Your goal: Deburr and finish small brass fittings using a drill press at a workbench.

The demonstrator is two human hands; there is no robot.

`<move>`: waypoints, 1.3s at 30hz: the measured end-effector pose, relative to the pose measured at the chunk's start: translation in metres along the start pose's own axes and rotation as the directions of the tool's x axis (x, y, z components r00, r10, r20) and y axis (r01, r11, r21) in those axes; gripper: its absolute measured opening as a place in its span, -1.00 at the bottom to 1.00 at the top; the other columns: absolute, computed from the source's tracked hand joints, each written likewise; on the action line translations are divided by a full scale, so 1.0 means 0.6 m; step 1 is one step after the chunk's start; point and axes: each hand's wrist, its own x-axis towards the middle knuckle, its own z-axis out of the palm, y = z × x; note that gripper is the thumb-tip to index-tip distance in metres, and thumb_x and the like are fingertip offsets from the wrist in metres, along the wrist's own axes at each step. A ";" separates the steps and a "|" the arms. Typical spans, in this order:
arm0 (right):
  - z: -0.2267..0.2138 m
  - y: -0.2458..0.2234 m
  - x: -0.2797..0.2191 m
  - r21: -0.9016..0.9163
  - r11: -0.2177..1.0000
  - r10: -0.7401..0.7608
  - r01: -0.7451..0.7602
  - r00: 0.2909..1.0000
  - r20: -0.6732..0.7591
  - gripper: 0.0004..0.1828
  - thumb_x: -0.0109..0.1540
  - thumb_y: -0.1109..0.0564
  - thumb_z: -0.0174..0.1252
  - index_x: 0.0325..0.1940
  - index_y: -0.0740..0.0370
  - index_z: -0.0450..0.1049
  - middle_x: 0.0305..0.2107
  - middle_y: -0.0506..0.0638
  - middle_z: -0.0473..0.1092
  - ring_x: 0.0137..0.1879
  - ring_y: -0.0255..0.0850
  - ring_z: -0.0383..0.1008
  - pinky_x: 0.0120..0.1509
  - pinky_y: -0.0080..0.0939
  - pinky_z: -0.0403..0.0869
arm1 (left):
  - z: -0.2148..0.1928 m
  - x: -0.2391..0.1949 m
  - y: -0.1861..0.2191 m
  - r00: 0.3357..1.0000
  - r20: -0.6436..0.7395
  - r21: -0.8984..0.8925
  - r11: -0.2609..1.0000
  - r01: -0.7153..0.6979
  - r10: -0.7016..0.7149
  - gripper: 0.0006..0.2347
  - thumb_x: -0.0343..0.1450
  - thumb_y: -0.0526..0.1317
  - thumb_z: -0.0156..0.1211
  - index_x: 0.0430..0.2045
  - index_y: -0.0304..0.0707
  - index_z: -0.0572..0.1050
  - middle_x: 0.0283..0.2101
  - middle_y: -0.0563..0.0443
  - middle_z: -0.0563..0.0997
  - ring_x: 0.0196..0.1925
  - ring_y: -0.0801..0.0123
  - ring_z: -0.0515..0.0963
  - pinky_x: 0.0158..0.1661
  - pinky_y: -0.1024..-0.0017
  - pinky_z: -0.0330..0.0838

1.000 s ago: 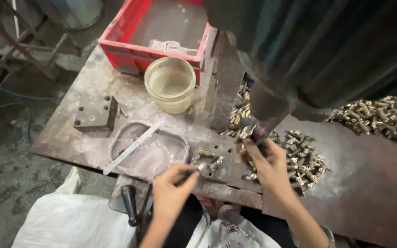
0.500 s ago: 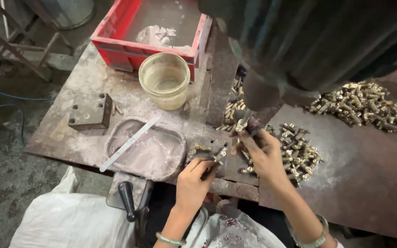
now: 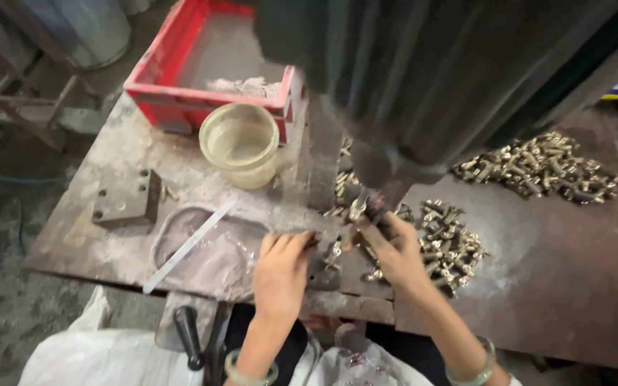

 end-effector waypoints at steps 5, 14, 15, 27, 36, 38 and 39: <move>0.007 0.000 -0.003 0.074 0.996 -0.060 0.057 0.997 0.040 -0.80 0.39 0.19 0.05 -0.09 0.41 0.51 -0.38 -0.02 0.53 -0.30 -0.29 0.53 -0.13 -0.26 0.52 | 0.005 -0.038 0.012 0.737 0.265 -0.870 0.176 0.461 -0.622 -0.63 0.33 -0.41 0.36 0.07 -0.35 0.60 -0.08 0.02 0.74 -0.12 0.41 0.65 -0.10 0.56 0.53; -0.002 0.022 -0.006 0.066 0.995 -0.074 0.071 0.996 0.053 -0.81 0.40 0.19 0.07 -0.10 0.40 0.51 -0.40 -0.01 0.52 -0.29 -0.28 0.53 -0.13 -0.26 0.51 | 0.012 -0.065 0.028 0.546 0.550 -0.830 -0.339 0.443 -0.632 -0.60 0.31 -0.45 0.32 0.08 -0.34 0.57 -0.14 -0.10 0.68 -0.16 0.33 0.68 -0.11 0.27 0.67; -0.006 0.019 0.003 0.067 0.995 -0.078 0.075 0.996 0.053 -0.81 0.40 0.19 0.07 -0.10 0.40 0.51 -0.40 -0.01 0.52 -0.29 -0.28 0.53 -0.13 -0.26 0.51 | -0.024 -0.033 0.043 0.549 0.547 -0.832 -0.337 0.440 -0.632 -0.60 0.31 -0.45 0.32 0.08 -0.34 0.57 -0.14 -0.10 0.68 -0.16 0.33 0.68 -0.11 0.27 0.67; -0.062 0.121 -0.013 -0.237 0.950 -0.138 0.203 0.955 0.262 -0.80 0.31 0.29 0.13 0.01 0.38 0.52 -0.25 -0.03 0.55 -0.11 -0.32 0.48 -0.02 -0.28 0.46 | -0.044 0.039 0.024 0.908 -0.412 -0.325 0.919 -0.222 0.074 -0.61 0.29 -0.51 0.24 0.01 -0.23 0.61 -0.13 -0.18 0.68 -0.12 0.09 0.71 -0.08 0.33 0.58; -0.064 0.171 -0.133 -0.709 0.676 -0.047 0.198 0.973 0.227 -0.79 0.06 0.36 0.25 -0.23 0.33 0.48 -0.39 0.17 0.48 -0.22 0.02 0.49 -0.08 -0.16 0.54 | -0.027 -0.047 0.006 0.942 0.265 -0.612 0.718 0.330 -0.208 -0.77 0.26 -0.26 0.40 -0.24 -0.27 0.66 -0.28 -0.19 0.71 -0.24 0.08 0.74 -0.20 0.31 0.58; -0.090 0.167 -0.108 -0.696 0.706 0.050 0.129 0.972 0.232 -0.71 0.11 0.30 0.27 -0.08 0.26 0.49 -0.31 0.15 0.52 -0.14 -0.02 0.52 0.01 -0.15 0.54 | -0.026 -0.033 -0.037 0.876 0.483 -0.598 0.738 0.314 0.018 -0.77 0.25 -0.25 0.42 -0.24 -0.26 0.69 -0.25 -0.15 0.75 -0.20 0.18 0.76 -0.11 0.35 0.58; -0.096 0.162 -0.111 -0.694 0.707 0.044 0.137 0.971 0.236 -0.71 0.11 0.30 0.27 -0.08 0.26 0.49 -0.31 0.15 0.52 -0.14 -0.02 0.52 0.01 -0.15 0.54 | -0.023 -0.023 -0.077 0.878 0.477 -0.596 0.741 0.310 0.016 -0.77 0.25 -0.25 0.42 -0.24 -0.26 0.69 -0.25 -0.15 0.75 -0.20 0.18 0.76 -0.11 0.35 0.58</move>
